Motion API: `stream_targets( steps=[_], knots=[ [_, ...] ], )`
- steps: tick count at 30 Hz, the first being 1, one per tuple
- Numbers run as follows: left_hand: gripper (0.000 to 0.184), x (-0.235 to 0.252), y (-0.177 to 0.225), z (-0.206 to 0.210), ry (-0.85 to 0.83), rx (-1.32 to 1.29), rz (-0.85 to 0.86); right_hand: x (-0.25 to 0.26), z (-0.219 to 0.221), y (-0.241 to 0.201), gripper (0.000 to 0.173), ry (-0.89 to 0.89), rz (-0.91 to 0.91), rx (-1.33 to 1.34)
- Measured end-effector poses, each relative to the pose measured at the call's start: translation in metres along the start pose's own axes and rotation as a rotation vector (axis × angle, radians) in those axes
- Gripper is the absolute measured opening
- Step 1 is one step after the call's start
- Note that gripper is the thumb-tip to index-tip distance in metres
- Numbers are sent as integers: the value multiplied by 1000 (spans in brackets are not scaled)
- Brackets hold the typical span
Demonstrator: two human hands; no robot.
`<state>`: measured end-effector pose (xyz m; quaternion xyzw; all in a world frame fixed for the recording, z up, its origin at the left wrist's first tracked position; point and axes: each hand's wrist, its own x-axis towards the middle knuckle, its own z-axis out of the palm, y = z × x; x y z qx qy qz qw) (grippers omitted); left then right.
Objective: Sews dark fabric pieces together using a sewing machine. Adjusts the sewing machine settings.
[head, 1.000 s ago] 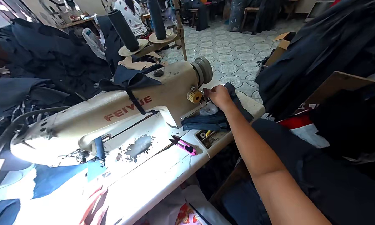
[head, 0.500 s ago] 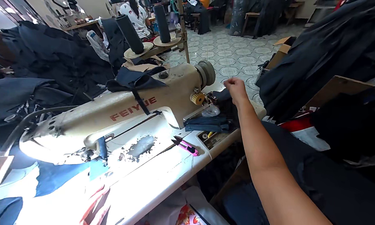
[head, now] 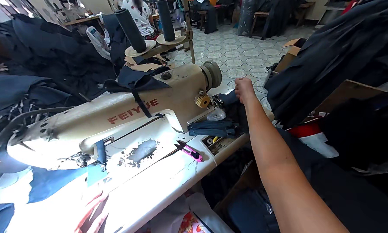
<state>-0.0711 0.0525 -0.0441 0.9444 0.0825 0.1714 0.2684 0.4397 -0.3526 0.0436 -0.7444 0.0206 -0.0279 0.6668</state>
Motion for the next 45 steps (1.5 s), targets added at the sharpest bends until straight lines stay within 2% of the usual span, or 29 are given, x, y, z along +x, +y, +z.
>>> stream_targets(
  steps=[2, 5, 8, 11, 16, 24, 27, 31, 34, 37, 40, 43, 45],
  knots=[
    [54, -1, -1, 1, 5, 5, 1, 2, -4, -3, 36, -128, -120, -375],
    [55, -1, -12, 2, 1, -4, 27, -7, -1, -11, 34, -288, -160, -745],
    [52, -1, -7, 0, -22, 14, -12, -7, 10, -4, 25, -344, -165, -942],
    [52, -2, -4, 0, -12, 10, -36, -8, 17, 1, 28, -444, -228, -1052],
    [54, -2, -18, 3, -1, -6, -14, 3, 11, 15, 29, -562, -412, -1035],
    [52, -4, -20, 3, 10, 6, 16, -5, -5, -15, 16, -544, -501, -928],
    [54, -3, -13, 3, 15, -17, 16, -6, 5, -29, 20, -503, -524, -973],
    [54, -4, -17, 2, 6, -30, 21, 21, 30, -4, 20, -417, -674, -887],
    [53, -7, -29, 4, 28, -21, 40, 29, 35, 6, 20, -420, -595, -992],
    [53, -6, -23, 3, 17, -6, 24, 35, 29, 3, 17, -570, -492, -1115],
    [53, -6, -19, 2, 5, -20, 10, 34, 17, -10, 15, -697, -467, -1084],
    [57, -4, -9, 0, -16, -23, -6, 29, 15, -27, 12, -673, -528, -1026],
    [57, -3, -4, -2, -20, -20, -3, 24, 24, -30, 20, -593, -585, -980]
  ],
)
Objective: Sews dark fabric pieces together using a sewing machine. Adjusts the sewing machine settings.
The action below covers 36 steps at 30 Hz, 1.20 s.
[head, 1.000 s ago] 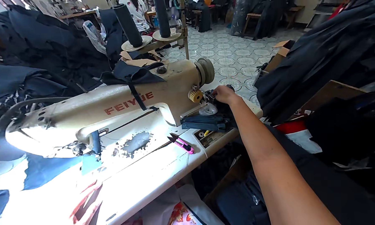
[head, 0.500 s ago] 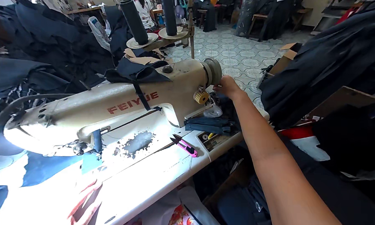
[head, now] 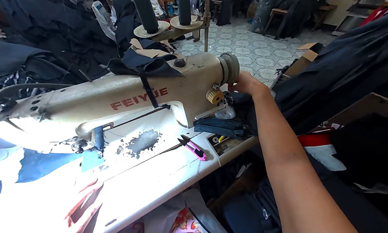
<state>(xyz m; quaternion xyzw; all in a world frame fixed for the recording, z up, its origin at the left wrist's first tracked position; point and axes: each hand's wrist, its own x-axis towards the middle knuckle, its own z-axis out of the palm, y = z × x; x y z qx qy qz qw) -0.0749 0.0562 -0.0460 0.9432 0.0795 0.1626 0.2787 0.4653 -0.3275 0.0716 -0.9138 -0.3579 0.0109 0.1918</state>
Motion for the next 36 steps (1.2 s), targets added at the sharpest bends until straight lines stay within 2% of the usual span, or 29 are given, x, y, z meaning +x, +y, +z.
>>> stream_targets(
  steps=[2, 4, 7, 10, 12, 15, 18, 23, 25, 28, 30, 32, 36],
  knots=[
    [52, 1, -4, -2, -10, 2, 24, 6, 7, -7, 28, 57, 50, -17],
    [52, 1, 2, -1, -9, 8, 3, 11, 19, 1, 25, 58, 72, -17],
    [55, 0, 9, 1, 11, 11, -30, 13, 31, 29, 16, -56, 66, -10],
    [58, 1, 5, 2, 27, -13, -3, 4, 18, 33, 14, -155, 47, 19],
    [58, 0, -14, 6, 45, -5, 18, -4, 5, 21, 13, -113, 3, 46],
    [58, -1, 6, 1, -12, -33, -53, -2, 1, 0, 21, 4, -37, -9],
    [58, 2, 15, -1, -25, -38, -50, 6, 17, 0, 24, 71, 2, -36],
    [60, 2, -3, 5, 38, -2, 9, 5, 18, 25, 17, -205, 84, -47],
    [55, 2, -2, 1, 7, -17, 11, 0, 10, 32, 14, -184, 50, 15],
    [58, 4, 23, -2, -18, -44, -45, -6, 0, 15, 16, -60, -12, 46],
    [55, 5, 20, -3, -16, -41, -27, -4, 3, -2, 23, 34, 0, 13],
    [55, 5, 16, -3, -20, -42, -25, 5, 17, 1, 26, 109, 13, -15],
    [58, 2, 12, -2, -23, -26, -77, 11, 29, 24, 18, -51, 43, 2]
  ],
)
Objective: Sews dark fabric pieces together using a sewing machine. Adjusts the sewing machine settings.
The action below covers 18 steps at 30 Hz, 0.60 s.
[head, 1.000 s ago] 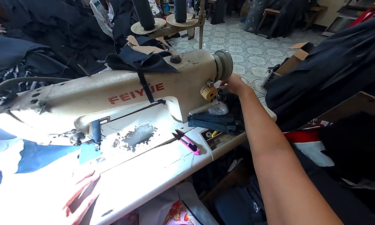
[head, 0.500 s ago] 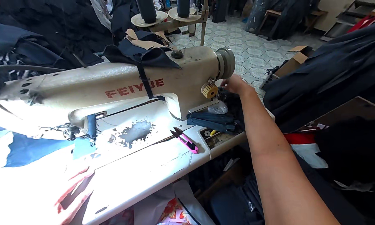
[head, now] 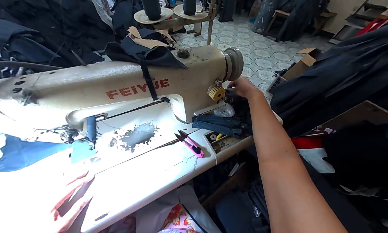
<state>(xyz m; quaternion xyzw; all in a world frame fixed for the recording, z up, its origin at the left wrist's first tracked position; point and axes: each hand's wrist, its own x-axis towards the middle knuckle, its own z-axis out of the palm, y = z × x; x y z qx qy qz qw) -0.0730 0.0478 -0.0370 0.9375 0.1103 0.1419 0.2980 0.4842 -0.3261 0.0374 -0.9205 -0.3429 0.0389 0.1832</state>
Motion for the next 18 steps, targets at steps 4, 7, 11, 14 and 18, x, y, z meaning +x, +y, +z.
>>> stream_targets(
  steps=[4, 7, 11, 14, 18],
  knots=[
    [58, 2, -2, -1, -11, -15, 25, -13, -19, 5, 14, -118, -9, 12],
    [54, 2, -21, -2, -24, 12, 113, -24, -34, -21, 13, -64, -54, -75],
    [58, 3, 5, -2, -10, -18, 49, -13, -23, -40, 29, 103, -33, -92],
    [59, 2, 5, -2, -8, -17, 26, 0, -6, -20, 23, 96, -11, -48],
    [54, 1, -12, -1, 0, -28, 81, -4, -8, 5, 17, -92, 10, -17]
  ],
)
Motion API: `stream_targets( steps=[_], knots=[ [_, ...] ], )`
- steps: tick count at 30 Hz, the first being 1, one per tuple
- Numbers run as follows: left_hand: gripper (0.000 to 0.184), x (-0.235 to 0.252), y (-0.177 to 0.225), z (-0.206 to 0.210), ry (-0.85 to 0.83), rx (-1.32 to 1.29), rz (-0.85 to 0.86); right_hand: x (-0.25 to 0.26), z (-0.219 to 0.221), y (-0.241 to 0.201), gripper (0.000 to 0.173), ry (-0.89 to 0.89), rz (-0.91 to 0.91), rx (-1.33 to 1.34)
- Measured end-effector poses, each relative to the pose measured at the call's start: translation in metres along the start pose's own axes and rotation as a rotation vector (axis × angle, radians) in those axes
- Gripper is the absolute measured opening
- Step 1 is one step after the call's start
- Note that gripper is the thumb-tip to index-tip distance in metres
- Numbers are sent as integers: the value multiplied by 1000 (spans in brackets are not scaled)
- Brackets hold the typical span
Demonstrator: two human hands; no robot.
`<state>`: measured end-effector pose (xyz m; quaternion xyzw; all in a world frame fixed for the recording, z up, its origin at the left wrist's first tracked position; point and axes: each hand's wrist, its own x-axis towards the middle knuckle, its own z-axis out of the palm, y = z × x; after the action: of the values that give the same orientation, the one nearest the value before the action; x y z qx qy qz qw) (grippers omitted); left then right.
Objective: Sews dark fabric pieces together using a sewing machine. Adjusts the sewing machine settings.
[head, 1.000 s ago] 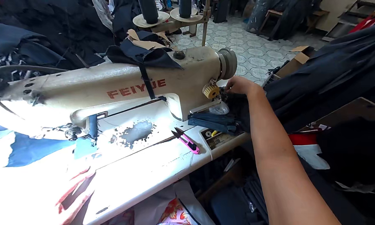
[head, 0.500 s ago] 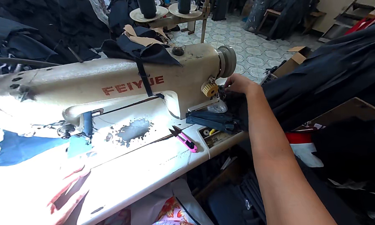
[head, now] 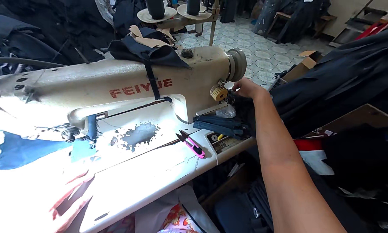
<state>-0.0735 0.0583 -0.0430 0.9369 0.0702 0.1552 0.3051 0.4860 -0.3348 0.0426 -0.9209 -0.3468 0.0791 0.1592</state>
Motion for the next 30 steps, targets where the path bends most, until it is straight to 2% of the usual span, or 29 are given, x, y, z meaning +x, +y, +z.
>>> stream_targets(
  steps=[2, 5, 8, 9, 13, 16, 20, 23, 25, 28, 30],
  knots=[
    [52, 1, -7, -1, -10, 4, 34, -13, -14, -7, 16, -36, -30, 16],
    [54, 1, -7, -1, -12, 2, 31, -17, -19, -22, 17, 128, -171, 2],
    [55, 1, -3, -2, -12, 11, 7, -11, -10, -40, 33, 260, -79, 32],
    [57, 2, 3, -2, -14, 15, -12, -6, -4, -36, 30, 270, -58, 44],
    [62, 2, 10, -1, -16, 14, -58, 8, 12, 2, 16, 100, -37, 39],
    [60, 3, 18, 0, 8, 6, -52, -5, -2, 8, 14, 42, -80, 49],
    [54, 1, -4, -2, -9, -4, 19, -15, -13, -15, 15, 187, -172, 86],
    [56, 2, 5, -2, -16, -20, -11, -5, -1, -18, 20, 305, -106, 142],
    [61, 3, 22, -1, -6, -21, -66, 1, 9, -12, 17, 241, -70, 149],
    [59, 2, 21, 0, 2, -38, -67, 2, 13, 5, 14, 68, -53, 116],
    [58, 3, 22, 1, 3, -47, -61, -7, 4, 6, 12, 16, -69, 122]
  ],
)
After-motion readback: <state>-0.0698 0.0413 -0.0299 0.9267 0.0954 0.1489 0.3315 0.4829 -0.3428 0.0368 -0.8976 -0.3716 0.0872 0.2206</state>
